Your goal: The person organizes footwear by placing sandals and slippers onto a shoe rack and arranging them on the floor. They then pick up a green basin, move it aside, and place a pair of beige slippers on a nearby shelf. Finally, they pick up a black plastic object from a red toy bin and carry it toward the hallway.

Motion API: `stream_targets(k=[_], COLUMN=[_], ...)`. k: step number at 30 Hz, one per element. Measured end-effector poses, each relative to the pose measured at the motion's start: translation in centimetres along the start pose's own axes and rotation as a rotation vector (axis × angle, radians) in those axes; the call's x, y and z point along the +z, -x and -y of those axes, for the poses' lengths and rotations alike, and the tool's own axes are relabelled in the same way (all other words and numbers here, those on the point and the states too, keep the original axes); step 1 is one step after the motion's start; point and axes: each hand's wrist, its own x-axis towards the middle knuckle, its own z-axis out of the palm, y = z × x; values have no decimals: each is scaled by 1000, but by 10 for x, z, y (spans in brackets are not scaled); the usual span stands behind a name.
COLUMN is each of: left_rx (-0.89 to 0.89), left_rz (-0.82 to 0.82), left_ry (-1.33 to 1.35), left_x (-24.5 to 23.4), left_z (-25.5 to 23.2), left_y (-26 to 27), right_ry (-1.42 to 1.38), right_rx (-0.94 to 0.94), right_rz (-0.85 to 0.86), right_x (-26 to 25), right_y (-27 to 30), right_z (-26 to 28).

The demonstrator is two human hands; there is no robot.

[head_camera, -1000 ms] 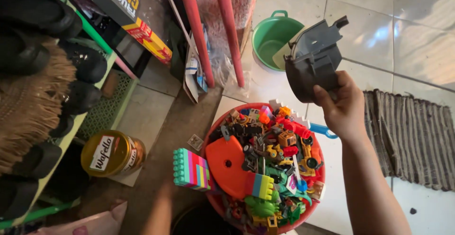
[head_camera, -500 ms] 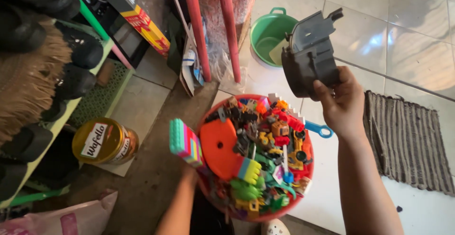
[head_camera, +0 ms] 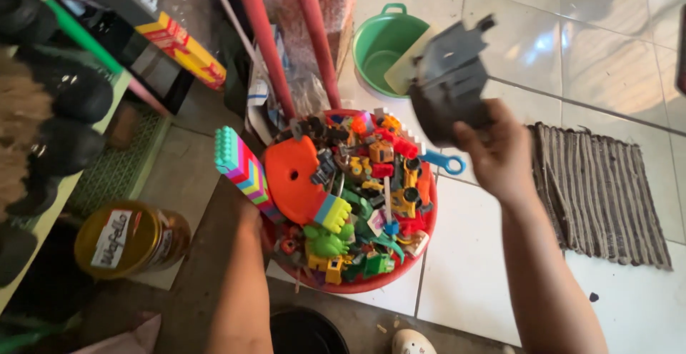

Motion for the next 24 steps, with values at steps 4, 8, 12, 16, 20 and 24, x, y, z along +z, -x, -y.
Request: stream_targets(k=[4,8,12,16,20,24], left_rx=[-9,-64,71,-13,277,352], left_rz=[44,63,-61,-457,-565,-421], left_ry=[-43,-152,-463,-336,-529,-781], left_x=[2,-16,-18,-12,45,144], left_z=[-4,-3,-71,-167,-229,-279], left_y=[-31,-29,0,71,154,228], right_ry=[86,132,160,121,-40,102], right_rx=[-73,-53,52,-40,382,204], right_rz=[34,-13,-80,16,117,80], right_x=[26,52,64,33,-35,-132], right_y=[-17,-31,-38,-42,-50,-54], right_z=[-2,-26,-24,18,72,128])
